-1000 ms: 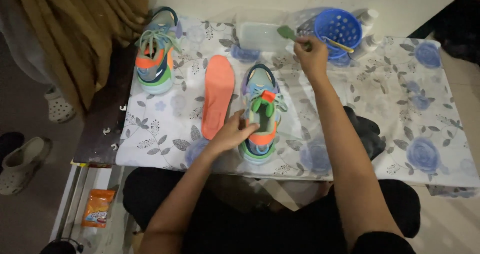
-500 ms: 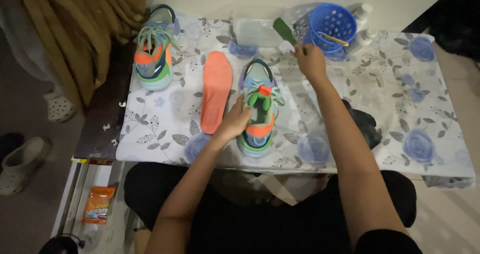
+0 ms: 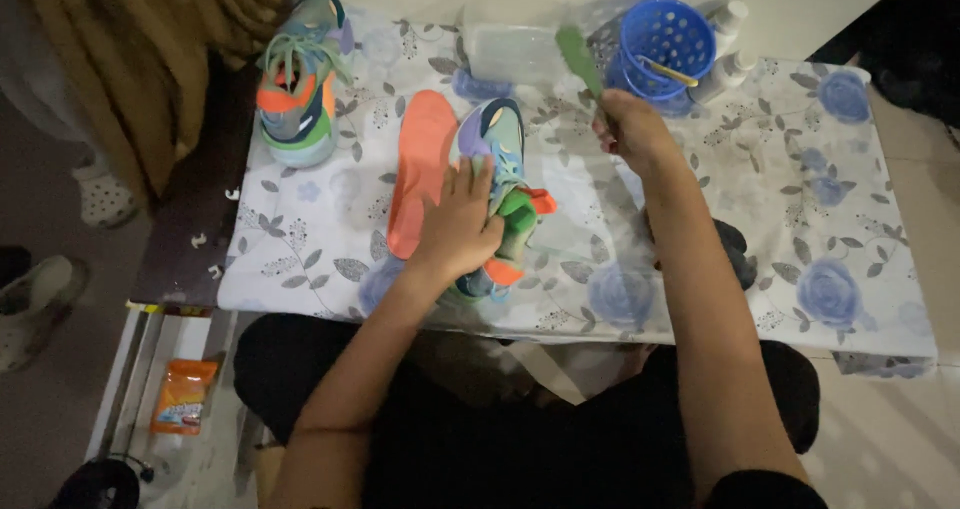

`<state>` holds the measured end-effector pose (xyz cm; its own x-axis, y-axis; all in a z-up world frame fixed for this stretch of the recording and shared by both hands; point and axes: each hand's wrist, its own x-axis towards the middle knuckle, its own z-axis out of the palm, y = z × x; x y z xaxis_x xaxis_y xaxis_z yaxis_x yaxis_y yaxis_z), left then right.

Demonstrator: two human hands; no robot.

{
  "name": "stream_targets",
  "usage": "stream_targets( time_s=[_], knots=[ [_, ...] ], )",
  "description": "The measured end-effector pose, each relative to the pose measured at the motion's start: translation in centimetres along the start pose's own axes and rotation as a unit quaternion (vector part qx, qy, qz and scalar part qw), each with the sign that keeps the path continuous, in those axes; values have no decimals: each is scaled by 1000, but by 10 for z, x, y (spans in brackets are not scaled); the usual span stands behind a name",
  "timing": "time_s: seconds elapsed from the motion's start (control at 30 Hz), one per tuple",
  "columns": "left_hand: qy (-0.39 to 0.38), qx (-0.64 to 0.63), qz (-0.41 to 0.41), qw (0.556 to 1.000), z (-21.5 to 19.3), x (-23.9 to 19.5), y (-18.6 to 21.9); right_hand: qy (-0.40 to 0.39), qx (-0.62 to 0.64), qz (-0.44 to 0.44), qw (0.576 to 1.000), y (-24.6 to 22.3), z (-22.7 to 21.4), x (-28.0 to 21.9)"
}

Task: The person scrubs a multi-colored sneaker using a green brush, focusing on the interior, laces, and side panels. The person holds the shoe steady with one hand while scrubbing with the other, occasionally rotating the shoe to access different areas.

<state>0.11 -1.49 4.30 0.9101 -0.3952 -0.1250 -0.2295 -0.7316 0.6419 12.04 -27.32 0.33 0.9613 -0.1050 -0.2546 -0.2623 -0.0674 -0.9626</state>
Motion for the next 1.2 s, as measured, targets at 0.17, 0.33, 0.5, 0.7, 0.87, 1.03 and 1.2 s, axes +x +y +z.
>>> stream_targets(
  time_s=[0.17, 0.33, 0.5, 0.7, 0.87, 1.03, 1.2],
  knots=[
    [2, 16, 34, 999, 9, 0, 7, -48, 39, 16, 998, -6, -19, -103],
    [24, -13, 24, 999, 17, 1, 14, -108, -14, -66, 992, 69, -85, -148],
    [32, 45, 40, 998, 27, -2, 33, 39, -281, -89, 955, 79, -75, -211],
    [90, 89, 105, 986, 48, 12, 28, 63, -451, -217, 864, 82, -16, -221],
    [114, 116, 101, 981, 60, 20, 28, 50, -512, -301, 803, 79, 17, -203],
    [78, 102, 84, 988, 45, 26, 15, 160, -602, -344, 703, 68, 28, -202],
    [46, -12, 20, 999, 15, 18, 1, 32, -469, -320, 823, 63, 39, -210]
  ],
)
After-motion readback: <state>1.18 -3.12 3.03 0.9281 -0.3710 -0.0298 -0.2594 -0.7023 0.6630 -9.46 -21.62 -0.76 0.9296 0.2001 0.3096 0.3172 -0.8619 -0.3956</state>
